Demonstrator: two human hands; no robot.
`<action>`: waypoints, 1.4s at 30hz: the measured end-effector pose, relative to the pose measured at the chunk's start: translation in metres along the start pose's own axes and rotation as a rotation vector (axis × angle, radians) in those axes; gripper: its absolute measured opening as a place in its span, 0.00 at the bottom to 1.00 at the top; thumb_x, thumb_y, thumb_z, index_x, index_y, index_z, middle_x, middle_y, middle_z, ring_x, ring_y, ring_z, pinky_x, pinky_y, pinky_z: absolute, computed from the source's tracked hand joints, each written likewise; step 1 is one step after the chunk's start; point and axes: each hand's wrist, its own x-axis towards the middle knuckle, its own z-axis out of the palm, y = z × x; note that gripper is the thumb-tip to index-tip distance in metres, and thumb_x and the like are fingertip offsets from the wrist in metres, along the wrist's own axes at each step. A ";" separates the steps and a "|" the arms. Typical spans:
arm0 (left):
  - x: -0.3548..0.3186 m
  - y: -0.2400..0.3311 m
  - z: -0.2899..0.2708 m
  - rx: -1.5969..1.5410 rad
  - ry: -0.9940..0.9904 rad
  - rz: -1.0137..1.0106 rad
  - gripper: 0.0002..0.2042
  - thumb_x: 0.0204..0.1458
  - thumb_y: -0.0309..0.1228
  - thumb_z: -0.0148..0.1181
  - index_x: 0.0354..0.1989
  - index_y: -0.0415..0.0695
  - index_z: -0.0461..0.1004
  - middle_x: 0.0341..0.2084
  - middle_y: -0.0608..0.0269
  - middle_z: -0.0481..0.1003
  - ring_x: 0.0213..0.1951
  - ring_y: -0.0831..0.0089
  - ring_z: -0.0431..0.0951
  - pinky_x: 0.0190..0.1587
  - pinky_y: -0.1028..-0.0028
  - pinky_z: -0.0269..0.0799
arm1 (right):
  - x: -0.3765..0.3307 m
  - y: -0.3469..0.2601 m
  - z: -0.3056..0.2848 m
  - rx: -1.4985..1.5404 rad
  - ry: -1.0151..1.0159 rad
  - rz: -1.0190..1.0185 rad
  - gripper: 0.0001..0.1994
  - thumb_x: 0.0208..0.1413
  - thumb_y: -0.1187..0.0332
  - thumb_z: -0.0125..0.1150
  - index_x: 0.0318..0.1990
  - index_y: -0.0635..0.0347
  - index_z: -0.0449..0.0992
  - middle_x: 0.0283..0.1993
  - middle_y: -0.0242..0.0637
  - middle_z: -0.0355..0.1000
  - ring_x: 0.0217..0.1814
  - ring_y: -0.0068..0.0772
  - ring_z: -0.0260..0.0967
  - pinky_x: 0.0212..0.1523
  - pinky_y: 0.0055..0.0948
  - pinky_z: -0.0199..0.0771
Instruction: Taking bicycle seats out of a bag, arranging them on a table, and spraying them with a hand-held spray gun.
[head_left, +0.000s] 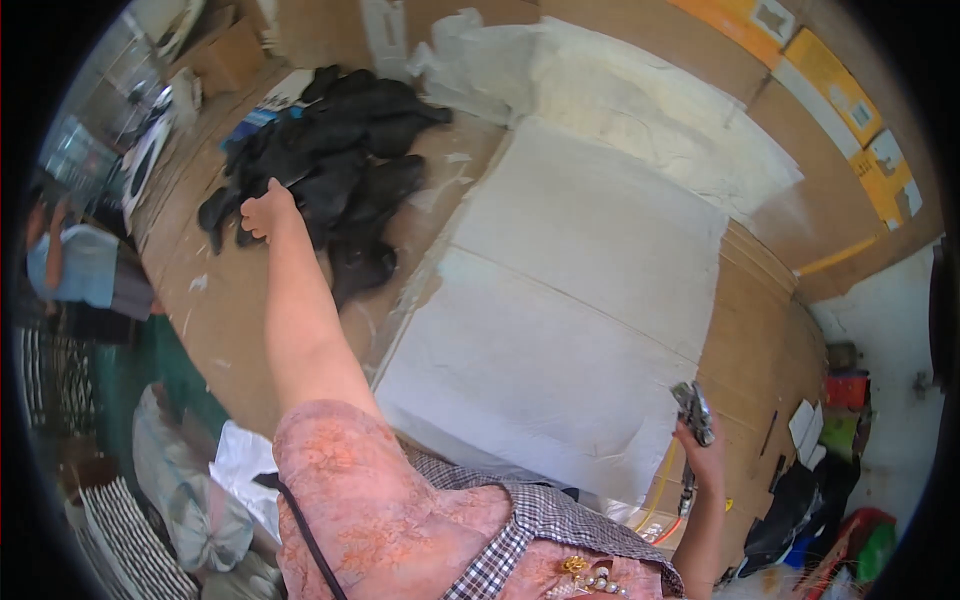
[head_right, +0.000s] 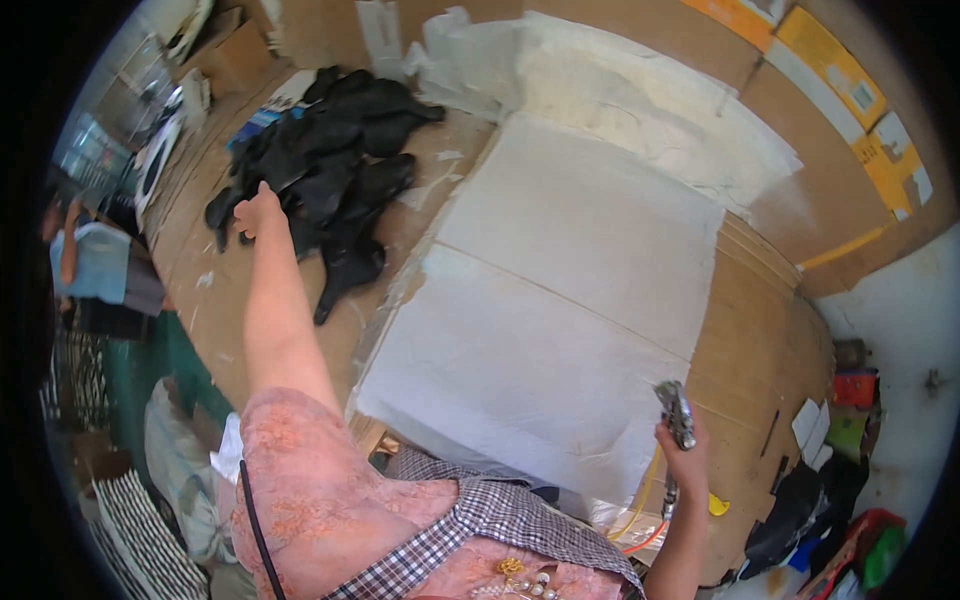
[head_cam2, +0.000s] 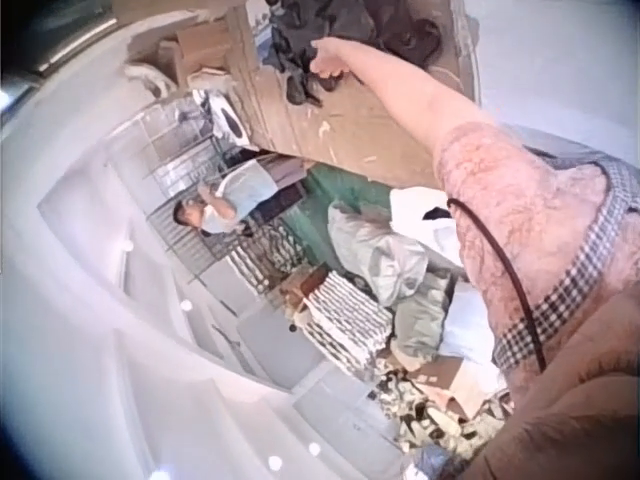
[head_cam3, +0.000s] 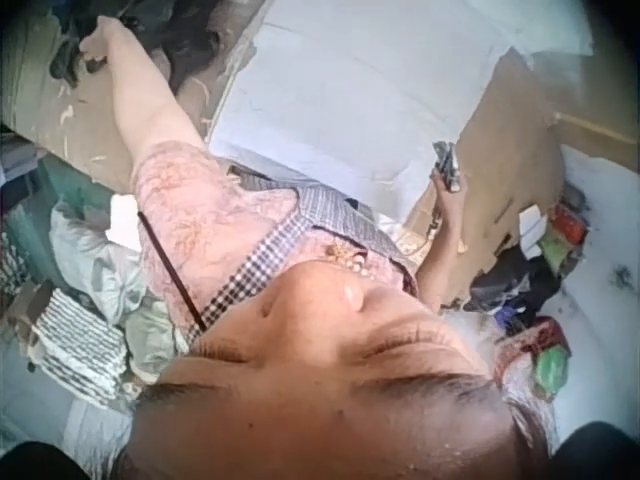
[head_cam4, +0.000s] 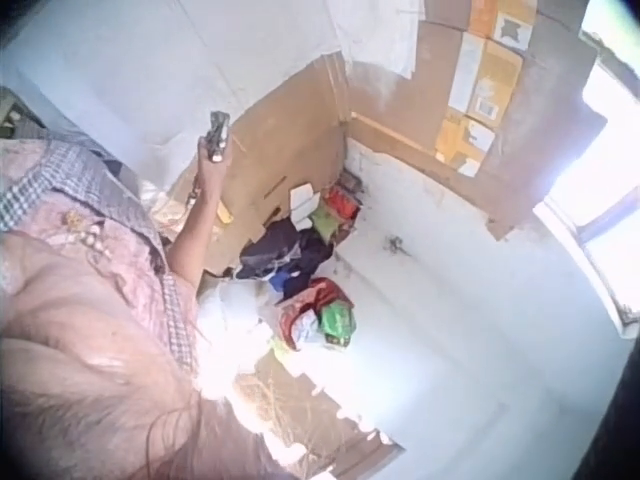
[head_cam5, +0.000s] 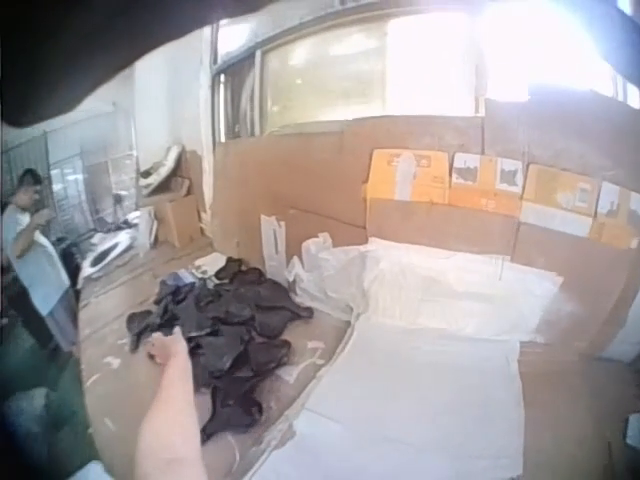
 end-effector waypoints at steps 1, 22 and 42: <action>0.009 -0.012 -0.015 -0.022 0.064 0.104 0.26 0.44 0.44 0.62 0.49 0.42 0.65 0.51 0.51 0.63 0.52 0.53 0.64 0.51 0.57 0.63 | -0.005 0.009 -0.004 -0.004 -0.023 -0.016 0.27 0.47 0.76 0.62 0.56 0.61 0.64 0.36 0.31 0.71 0.37 0.19 0.67 0.41 0.23 0.70; -0.032 -0.591 -0.341 -0.279 -0.386 -0.380 0.11 0.51 0.31 0.52 0.41 0.44 0.76 0.30 0.67 0.74 0.27 0.78 0.73 0.28 0.80 0.66 | -0.019 -0.040 0.242 -0.569 -0.590 -0.762 0.20 0.49 0.77 0.57 0.52 0.66 0.68 0.49 0.48 0.69 0.45 0.40 0.71 0.46 0.32 0.71; 0.088 -0.685 -0.544 0.106 0.083 -0.226 0.09 0.48 0.33 0.56 0.33 0.40 0.75 0.28 0.57 0.76 0.31 0.64 0.77 0.37 0.70 0.70 | -0.371 0.127 0.617 -1.403 -2.265 -1.059 0.31 0.36 0.56 0.65 0.51 0.58 0.70 0.55 0.54 0.63 0.56 0.49 0.64 0.53 0.40 0.67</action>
